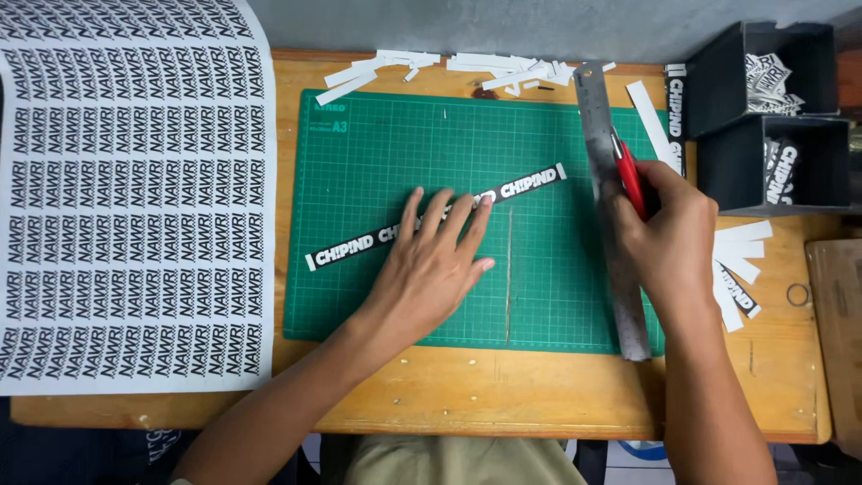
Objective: The person uses a red utility knife and a metal ruler to cut individual stickers from a long strip on a green cutting mat. They repeatedly align the ruler and slice along the edges to separate the stickers, then move the cut pieces aside.
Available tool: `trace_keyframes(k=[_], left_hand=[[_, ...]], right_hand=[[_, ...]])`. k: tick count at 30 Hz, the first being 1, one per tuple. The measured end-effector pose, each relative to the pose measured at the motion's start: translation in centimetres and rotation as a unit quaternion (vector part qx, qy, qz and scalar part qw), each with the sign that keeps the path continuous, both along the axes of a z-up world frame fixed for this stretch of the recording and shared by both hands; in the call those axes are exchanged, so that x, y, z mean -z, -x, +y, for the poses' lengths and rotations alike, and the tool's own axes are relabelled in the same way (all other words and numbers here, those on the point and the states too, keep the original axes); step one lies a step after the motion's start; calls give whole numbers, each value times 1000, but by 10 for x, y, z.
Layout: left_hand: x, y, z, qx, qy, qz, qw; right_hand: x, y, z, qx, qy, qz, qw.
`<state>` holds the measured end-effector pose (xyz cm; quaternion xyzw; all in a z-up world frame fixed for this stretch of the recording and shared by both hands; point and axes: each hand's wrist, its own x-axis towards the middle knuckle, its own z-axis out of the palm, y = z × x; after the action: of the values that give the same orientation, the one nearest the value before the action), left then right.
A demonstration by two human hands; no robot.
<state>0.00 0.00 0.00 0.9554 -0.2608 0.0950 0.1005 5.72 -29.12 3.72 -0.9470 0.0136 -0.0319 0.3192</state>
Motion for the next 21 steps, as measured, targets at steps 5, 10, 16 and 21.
trace_keyframes(k=[5,10,16,21], left_hand=[[4,0,-1,21,-4,-7,1000],[7,2,-5,42,18,-1,999],[-3,2,-5,38,18,-6,999],[-6,5,-6,22,38,2,999]], right_hand=[[23,3,-3,3,-62,26,998],[31,8,17,-14,-68,54,996],[23,12,29,-28,-55,63,996],[1,16,35,-35,-18,61,997]])
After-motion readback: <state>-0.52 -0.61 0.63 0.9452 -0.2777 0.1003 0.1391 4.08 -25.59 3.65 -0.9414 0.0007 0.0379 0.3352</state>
